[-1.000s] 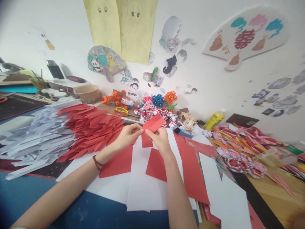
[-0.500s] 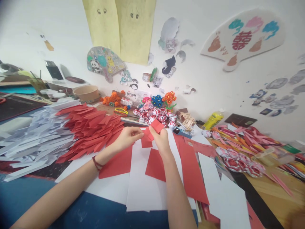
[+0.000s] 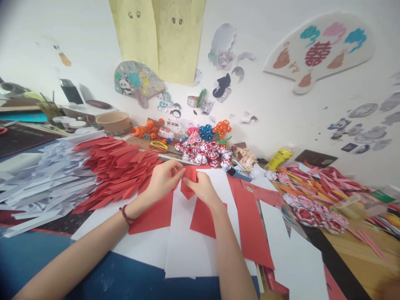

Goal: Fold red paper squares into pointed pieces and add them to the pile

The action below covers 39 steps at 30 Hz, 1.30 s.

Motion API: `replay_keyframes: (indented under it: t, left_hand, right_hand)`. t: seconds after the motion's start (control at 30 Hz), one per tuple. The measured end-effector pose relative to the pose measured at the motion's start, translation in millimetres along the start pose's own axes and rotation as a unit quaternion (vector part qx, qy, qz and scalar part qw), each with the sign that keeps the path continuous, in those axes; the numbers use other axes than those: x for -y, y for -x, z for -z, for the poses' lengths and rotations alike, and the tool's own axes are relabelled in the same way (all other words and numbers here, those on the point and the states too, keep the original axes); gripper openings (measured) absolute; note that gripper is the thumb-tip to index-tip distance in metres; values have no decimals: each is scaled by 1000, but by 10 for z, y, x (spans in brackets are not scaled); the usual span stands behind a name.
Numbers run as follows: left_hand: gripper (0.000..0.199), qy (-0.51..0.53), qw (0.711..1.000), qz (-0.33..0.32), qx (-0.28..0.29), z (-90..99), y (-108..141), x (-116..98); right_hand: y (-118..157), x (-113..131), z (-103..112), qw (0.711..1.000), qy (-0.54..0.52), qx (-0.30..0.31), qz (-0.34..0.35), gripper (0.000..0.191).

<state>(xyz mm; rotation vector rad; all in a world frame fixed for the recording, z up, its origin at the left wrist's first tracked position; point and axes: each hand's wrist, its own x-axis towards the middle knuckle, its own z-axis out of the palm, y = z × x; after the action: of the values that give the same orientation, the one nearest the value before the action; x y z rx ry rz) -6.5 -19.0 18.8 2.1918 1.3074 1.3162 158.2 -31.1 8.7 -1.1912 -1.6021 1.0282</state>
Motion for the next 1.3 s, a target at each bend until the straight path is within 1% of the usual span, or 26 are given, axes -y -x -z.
replay_keyframes:
  t: [0.1,0.17,0.3,0.37,0.43,0.5,0.6,0.7,0.83,0.9,0.97,1.1,1.3]
  left_hand:
    - [10,-52,998,-10,-43,16,25,-32]
    - [10,-85,994,-19,-69,27,35,-48]
    - [14,-126,988,-50,-80,33,47,-53]
    - [15,-121,987,-68,-79,31,50,-53]
    - [15,-77,991,-78,-78,32,42,-54]
    - [14,-2,995,-72,-73,38,19,-44]
    - [15,114,992,-26,-55,42,-42,9]
    - [19,223,974,35,-22,29,-102,80]
    - [27,335,938,87,36,7,-131,102]
    - [28,357,926,105,60,6,-130,83]
    - [28,357,924,114,71,13,-128,64]
    - [24,345,929,115,71,27,-131,58]
    - [23,349,927,119,69,12,-131,83]
  right_hand:
    - [-22,-15,-24,1000,-19,-7,8,40]
    - [-32,-12,-44,999,-11,-21,27,40]
    - [-32,18,-79,996,28,-45,66,38]
    - [-26,34,-85,994,48,-53,78,38]
    - [-23,40,-81,993,63,-56,83,38]
    - [-27,33,-71,993,72,-57,79,38]
    - [-41,7,-51,992,79,-73,69,37]
    - [-48,-7,-31,991,79,-85,69,36]
    - [-32,22,-15,991,83,-80,75,35]
    - [-20,48,-11,990,89,-76,77,35]
    - [-7,75,-9,990,94,-70,77,35]
    - [22,126,-10,991,93,-67,75,36]
    - [38,156,-15,992,83,-64,73,35]
